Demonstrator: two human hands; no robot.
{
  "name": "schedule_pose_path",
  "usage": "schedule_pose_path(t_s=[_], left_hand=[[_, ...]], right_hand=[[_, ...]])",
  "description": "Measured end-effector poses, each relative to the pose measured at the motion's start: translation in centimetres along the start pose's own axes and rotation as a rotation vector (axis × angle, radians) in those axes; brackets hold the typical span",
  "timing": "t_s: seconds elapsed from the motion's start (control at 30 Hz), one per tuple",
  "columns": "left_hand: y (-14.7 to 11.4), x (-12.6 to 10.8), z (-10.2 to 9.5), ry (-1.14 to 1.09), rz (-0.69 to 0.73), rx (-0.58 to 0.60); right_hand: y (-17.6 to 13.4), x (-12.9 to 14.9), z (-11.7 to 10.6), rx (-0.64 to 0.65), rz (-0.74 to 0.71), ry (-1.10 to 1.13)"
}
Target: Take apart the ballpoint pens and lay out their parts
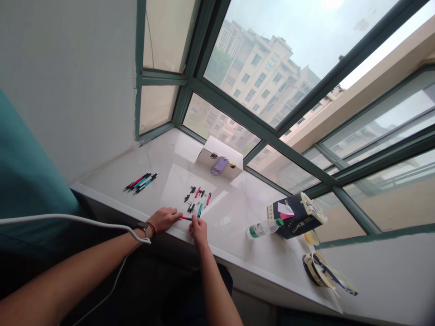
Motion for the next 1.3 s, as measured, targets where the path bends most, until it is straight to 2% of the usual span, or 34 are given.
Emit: schedule_pose_path(t_s=[0.5,0.83,1.03,1.3], left_hand=[[-0.01,-0.15,-0.21,-0.009,-0.012,-0.002],[-0.1,-0.26,-0.25,0.052,0.002,-0.017],[-0.06,-0.25,0.05,0.064,0.003,0.001],[-0.02,-0.22,0.32,0.098,0.016,0.027]], right_hand=[[-0.4,0.38,-0.07,0.001,-0.033,0.116],[-0.47,0.34,-0.19,-0.02,-0.04,0.119],[-0.47,-0.29,0.16,0.015,0.021,0.116],[-0.5,-0.2,0.36,0.024,0.011,0.132]])
Point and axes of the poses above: each hand's wrist, its own y-axis towards the middle knuckle, its own z-axis out of the palm, x = y × z, the point moved 8 cm from there along y, towards the middle knuckle, and after that the axes turned 12 degrees about -z, right-handed, at the moved point
